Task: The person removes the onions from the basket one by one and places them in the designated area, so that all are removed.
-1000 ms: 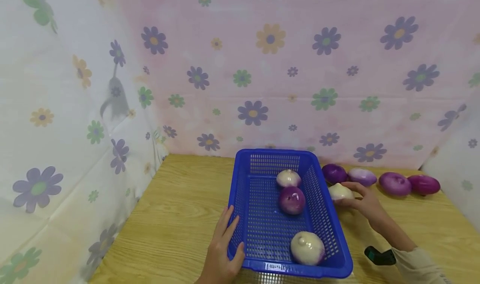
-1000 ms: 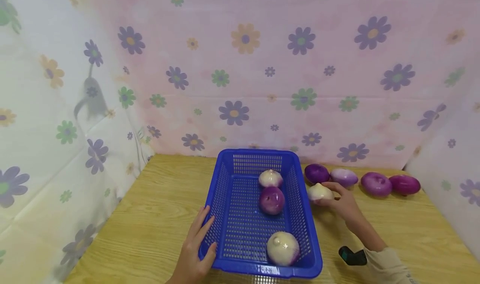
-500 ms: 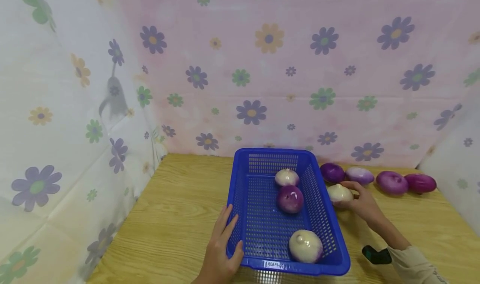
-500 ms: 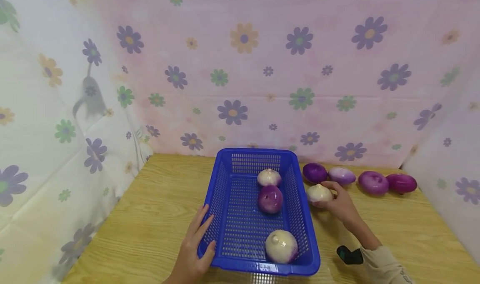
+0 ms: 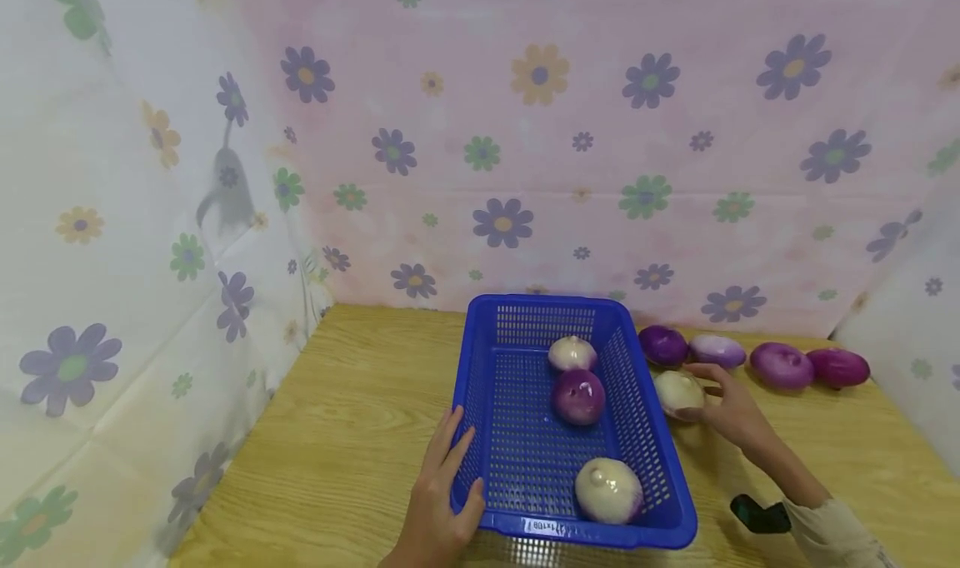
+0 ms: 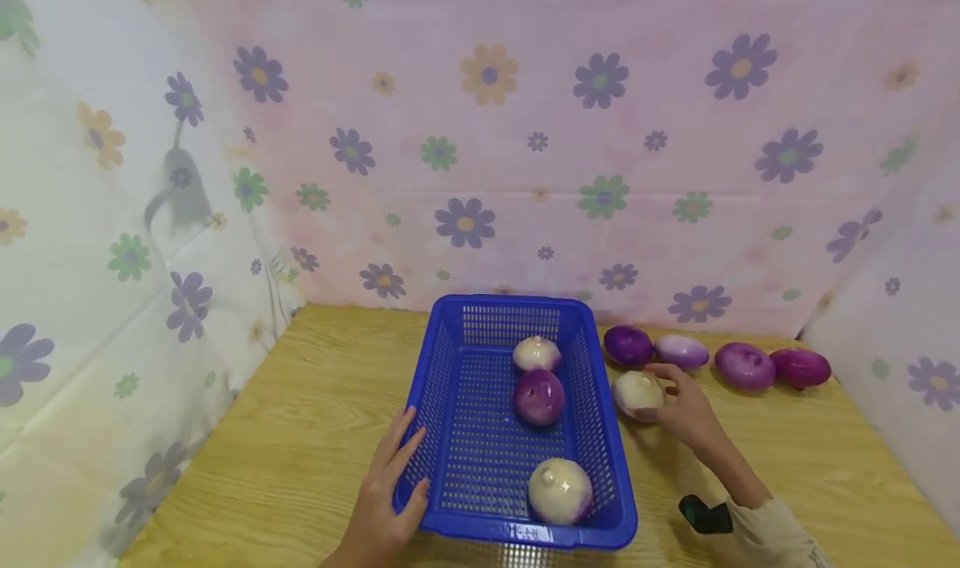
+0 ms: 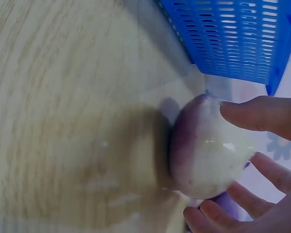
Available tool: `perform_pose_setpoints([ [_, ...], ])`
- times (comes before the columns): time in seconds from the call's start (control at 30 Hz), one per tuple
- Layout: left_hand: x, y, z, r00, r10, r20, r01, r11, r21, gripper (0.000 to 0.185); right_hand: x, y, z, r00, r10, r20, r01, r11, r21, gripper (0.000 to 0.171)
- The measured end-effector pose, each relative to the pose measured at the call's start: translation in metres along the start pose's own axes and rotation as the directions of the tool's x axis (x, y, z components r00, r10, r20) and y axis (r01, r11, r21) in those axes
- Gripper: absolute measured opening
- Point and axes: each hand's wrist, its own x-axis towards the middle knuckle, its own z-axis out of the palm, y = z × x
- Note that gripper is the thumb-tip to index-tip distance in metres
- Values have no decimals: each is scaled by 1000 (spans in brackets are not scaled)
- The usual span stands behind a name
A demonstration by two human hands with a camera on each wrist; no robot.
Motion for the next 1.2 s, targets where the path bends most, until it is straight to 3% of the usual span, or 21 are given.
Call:
perform_pose_setpoints([
  [0.37,0,1,-1,1000,-9,-6,9,1000,10,58,5,-31,-28,996,-82,-20,81,995,-53,63],
  [0.53,0,0,-2,1000,-5,-6,5,1000,8,57,6,-47,-34,996,-83,20,83,997,-4,60],
  [1.2,-2,-1,0,1000,-2,4,2,1000,8,58,26,-95,-19,978,-156,137,143,985,100,54],
])
